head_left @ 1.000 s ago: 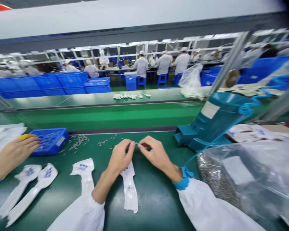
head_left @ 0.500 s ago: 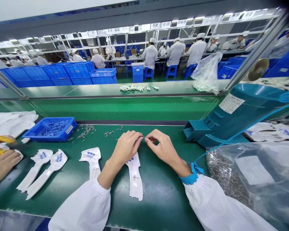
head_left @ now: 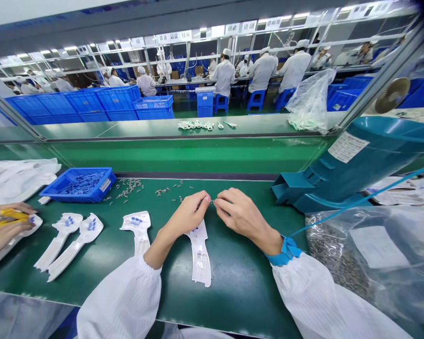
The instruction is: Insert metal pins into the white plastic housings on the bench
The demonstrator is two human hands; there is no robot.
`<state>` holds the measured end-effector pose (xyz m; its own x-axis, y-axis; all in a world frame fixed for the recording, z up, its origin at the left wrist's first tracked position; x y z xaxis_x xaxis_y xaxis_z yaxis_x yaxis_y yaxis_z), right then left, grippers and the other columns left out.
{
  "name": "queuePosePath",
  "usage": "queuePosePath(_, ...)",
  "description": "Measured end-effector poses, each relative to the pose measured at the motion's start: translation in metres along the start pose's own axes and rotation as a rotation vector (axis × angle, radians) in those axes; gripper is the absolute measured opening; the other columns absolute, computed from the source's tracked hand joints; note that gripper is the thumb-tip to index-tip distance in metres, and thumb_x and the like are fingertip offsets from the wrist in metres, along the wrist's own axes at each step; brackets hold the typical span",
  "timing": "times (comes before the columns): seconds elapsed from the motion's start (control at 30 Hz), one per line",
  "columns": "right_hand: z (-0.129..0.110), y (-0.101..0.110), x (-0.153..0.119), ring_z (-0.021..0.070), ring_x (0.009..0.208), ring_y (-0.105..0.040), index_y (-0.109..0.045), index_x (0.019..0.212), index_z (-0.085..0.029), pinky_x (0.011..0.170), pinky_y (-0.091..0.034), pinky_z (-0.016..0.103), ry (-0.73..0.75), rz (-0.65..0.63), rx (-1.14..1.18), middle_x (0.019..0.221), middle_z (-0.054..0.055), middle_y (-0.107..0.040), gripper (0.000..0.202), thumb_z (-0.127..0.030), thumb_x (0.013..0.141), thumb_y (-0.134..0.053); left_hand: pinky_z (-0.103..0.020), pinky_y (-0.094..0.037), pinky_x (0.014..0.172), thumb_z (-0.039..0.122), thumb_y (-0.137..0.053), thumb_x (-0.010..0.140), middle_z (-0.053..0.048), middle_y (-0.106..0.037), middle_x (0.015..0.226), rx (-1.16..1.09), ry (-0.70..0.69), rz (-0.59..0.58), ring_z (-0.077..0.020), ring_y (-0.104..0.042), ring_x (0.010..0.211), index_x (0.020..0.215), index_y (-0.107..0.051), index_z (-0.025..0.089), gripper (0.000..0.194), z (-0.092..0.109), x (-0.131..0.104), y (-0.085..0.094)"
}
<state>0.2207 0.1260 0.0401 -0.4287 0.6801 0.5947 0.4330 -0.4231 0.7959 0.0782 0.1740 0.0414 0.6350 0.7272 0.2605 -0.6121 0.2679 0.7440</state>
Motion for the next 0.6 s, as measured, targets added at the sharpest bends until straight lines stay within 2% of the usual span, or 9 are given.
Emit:
queuePosePath(0.1, -0.004, -0.004, 0.001, 0.0198, 0.077, -0.052, -0.065, 0.082, -0.019, 0.072, -0.039, 0.035, 0.059, -0.033, -0.015, 0.087, 0.008, -0.065, 0.022, -0.016, 0.095, -0.047, -0.025, -0.039, 0.058, 0.034, -0.031, 0.103, 0.004, -0.055, 0.064, -0.003, 0.040, -0.023, -0.0126, -0.052, 0.060, 0.076, -0.054, 0.020, 0.038, -0.007, 0.000, -0.002)
queuePosePath(0.2, 0.002, -0.003, 0.001, 0.0191, 0.079, -0.055, -0.063, 0.082, -0.020, 0.073, -0.042, 0.034, -0.060, 0.003, 0.170, 0.087, 0.007, -0.065, 0.019, -0.017, 0.095, -0.049, -0.025, -0.040, 0.059, 0.037, -0.029, 0.104, 0.003, -0.057, 0.064, 0.019, 0.028, -0.039, -0.0129, -0.054, 0.060, 0.073, -0.055, 0.020, 0.044, -0.009, -0.001, -0.001)
queuePosePath(0.27, 0.011, -0.002, 0.000, 0.0175, 0.077, -0.057, -0.062, 0.081, -0.020, 0.071, -0.044, 0.031, -0.221, 0.056, 0.359, 0.083, 0.004, -0.064, 0.015, -0.018, 0.093, -0.053, -0.026, -0.043, 0.066, 0.040, -0.034, 0.103, 0.001, -0.064, 0.077, 0.044, -0.007, -0.024, -0.0145, -0.059, 0.071, 0.088, -0.060, 0.020, 0.036, -0.007, -0.002, 0.002)
queuePosePath(0.33, 0.019, -0.003, -0.003, 0.0158, 0.073, -0.057, -0.061, 0.079, -0.021, 0.066, -0.044, 0.028, -0.370, 0.080, 0.519, 0.078, 0.002, -0.062, 0.012, -0.020, 0.090, -0.057, -0.028, -0.045, 0.077, 0.040, -0.044, 0.101, -0.002, -0.067, 0.097, 0.078, -0.054, -0.003, -0.0172, -0.062, 0.088, 0.112, -0.057, 0.021, 0.026, -0.005, -0.003, 0.005)
queuePosePath(0.4, 0.024, -0.005, -0.004, 0.0150, 0.070, -0.057, -0.061, 0.077, -0.021, 0.063, -0.044, 0.027, -0.460, 0.067, 0.619, 0.076, 0.000, -0.062, 0.011, -0.021, 0.088, -0.059, -0.031, -0.045, 0.085, 0.036, -0.050, 0.099, -0.004, -0.066, 0.107, 0.122, -0.103, 0.001, -0.0195, -0.060, 0.099, 0.123, -0.054, 0.023, 0.027, -0.003, -0.003, 0.005)
queuePosePath(0.5, 0.026, -0.009, -0.005, 0.0146, 0.070, -0.057, -0.061, 0.076, -0.021, 0.064, -0.044, 0.027, -0.496, 0.020, 0.674, 0.077, -0.001, -0.062, 0.011, -0.022, 0.087, -0.059, -0.035, -0.042, 0.088, 0.031, -0.047, 0.101, -0.004, -0.066, 0.104, 0.200, -0.154, -0.015, -0.0213, -0.059, 0.097, 0.112, -0.060, 0.023, 0.020, -0.002, -0.003, 0.004)
queuePosePath(0.6, 0.023, -0.010, -0.004, 0.0142, 0.070, -0.057, -0.062, 0.077, -0.021, 0.064, -0.044, 0.027, -0.489, 0.002, 0.652, 0.078, -0.001, -0.062, 0.010, -0.020, 0.087, -0.058, -0.035, -0.041, 0.083, 0.031, -0.044, 0.102, -0.005, -0.065, 0.100, 0.258, -0.171, -0.036, -0.0222, -0.058, 0.092, 0.108, -0.062, 0.021, 0.022, -0.002, -0.002, 0.002)
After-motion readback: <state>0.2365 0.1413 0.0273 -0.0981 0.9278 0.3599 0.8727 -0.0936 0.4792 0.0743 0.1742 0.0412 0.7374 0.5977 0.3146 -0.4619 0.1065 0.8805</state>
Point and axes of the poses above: each hand's wrist, its own x-axis towards the middle knuckle, its own y-axis out of the back of the hand, z = x × y, the point moved 4 cm from there along x, towards the middle knuckle
